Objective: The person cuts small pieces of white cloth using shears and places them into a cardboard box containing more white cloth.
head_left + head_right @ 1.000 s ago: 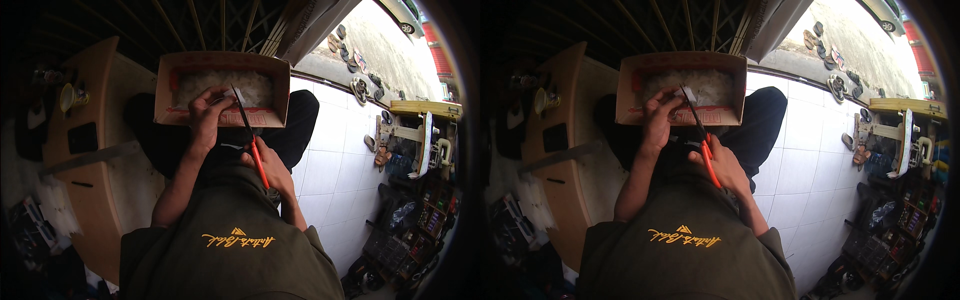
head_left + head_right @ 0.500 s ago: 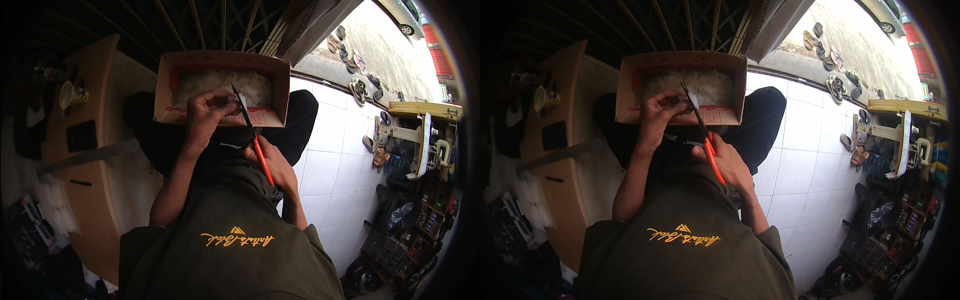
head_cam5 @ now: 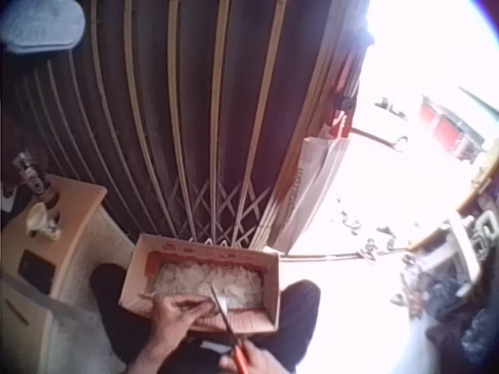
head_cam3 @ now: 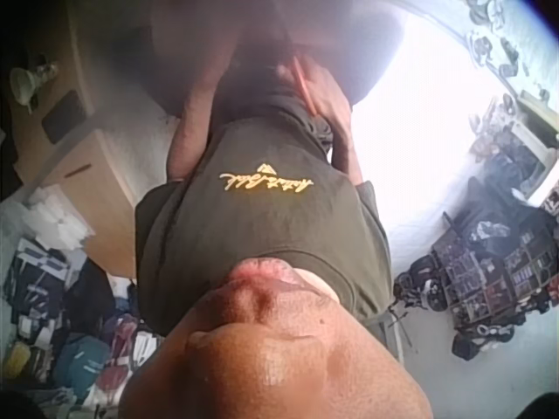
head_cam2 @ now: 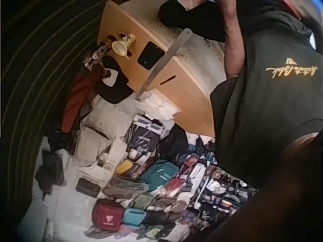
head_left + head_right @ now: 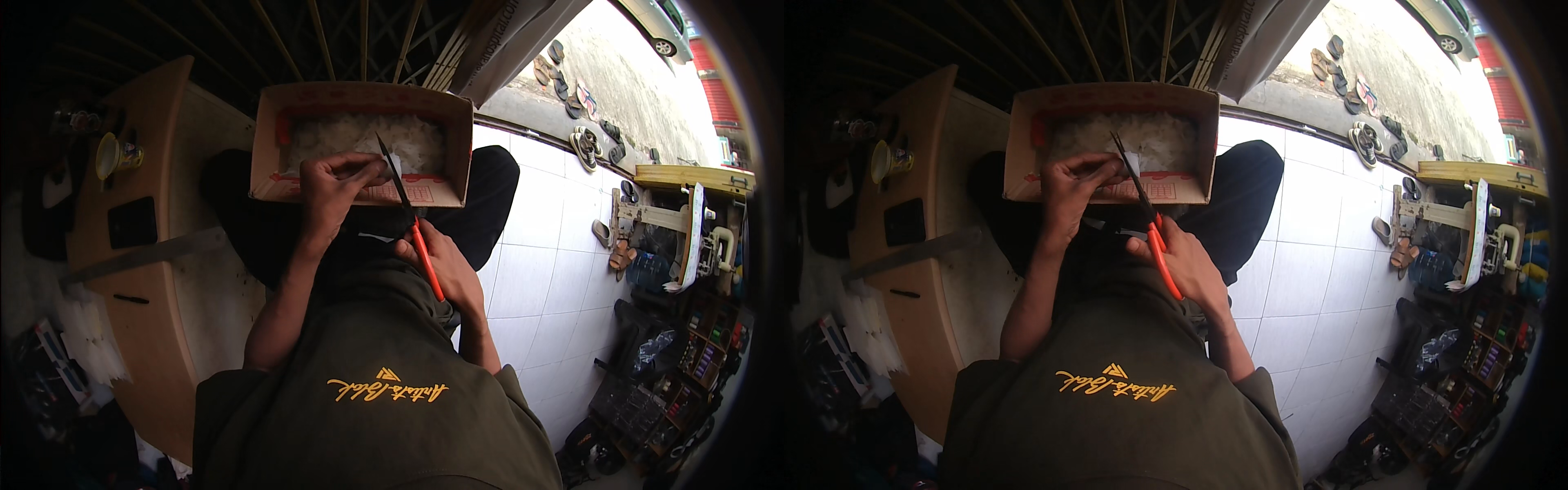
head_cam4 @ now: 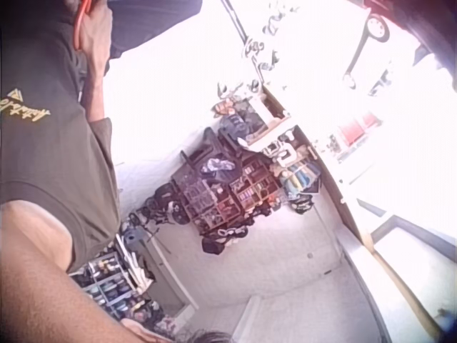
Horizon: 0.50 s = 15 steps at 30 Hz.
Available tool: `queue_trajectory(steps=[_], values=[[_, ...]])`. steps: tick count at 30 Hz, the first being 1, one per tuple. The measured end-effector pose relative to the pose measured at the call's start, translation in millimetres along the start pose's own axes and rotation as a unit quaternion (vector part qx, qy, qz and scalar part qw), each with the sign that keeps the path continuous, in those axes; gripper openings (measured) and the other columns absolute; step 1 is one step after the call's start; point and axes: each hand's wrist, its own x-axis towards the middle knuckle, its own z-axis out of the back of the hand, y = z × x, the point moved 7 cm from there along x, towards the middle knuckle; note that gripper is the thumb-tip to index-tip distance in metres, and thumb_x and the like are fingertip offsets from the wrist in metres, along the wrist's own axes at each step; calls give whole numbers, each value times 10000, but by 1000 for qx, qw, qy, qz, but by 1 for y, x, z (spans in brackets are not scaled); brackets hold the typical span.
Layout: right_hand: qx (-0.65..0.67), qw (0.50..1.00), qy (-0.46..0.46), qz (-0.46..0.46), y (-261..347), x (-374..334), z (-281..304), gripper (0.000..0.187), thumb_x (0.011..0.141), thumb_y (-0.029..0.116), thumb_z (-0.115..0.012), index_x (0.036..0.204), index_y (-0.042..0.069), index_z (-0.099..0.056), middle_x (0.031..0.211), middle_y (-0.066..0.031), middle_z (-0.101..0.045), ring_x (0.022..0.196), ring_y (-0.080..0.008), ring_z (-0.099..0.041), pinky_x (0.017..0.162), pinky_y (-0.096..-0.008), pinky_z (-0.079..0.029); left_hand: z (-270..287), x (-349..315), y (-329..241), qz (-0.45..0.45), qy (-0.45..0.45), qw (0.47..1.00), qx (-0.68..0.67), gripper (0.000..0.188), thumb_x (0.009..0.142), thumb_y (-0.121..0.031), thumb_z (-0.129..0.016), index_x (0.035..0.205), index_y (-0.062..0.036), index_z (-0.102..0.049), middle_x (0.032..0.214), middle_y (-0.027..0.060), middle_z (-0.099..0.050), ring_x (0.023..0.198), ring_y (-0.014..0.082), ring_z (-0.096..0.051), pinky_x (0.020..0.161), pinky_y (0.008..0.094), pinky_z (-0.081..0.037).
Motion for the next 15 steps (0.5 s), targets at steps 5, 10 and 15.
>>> queue_trajectory(steps=[5,10,15], values=[[-8,1000,-7,-19,7,1,7,743,858,669,-595,951,-68,-587,710,-218,-595,710,-372,-603,708,-431,-463,1,4,1,-8,17,1000,23,133,859,25,-709,982,76,-704,895,148,-721,777,186,-720,668,317,-648],[-34,998,6,-47,8,3,12,681,904,604,-589,832,-72,-555,635,-104,-504,584,-183,-433,564,-356,-395,4,4,1,-3,-8,999,37,136,844,3,-740,965,52,-704,892,128,-725,767,163,-716,676,270,-617],[86,996,-10,-16,-13,3,0,721,916,624,-549,931,-95,-596,701,-181,-585,704,-256,-602,694,-400,-467,8,4,3,-4,-18,1000,-2,190,853,-51,-750,1006,31,-671,918,121,-725,792,150,-712,744,249,-583]])
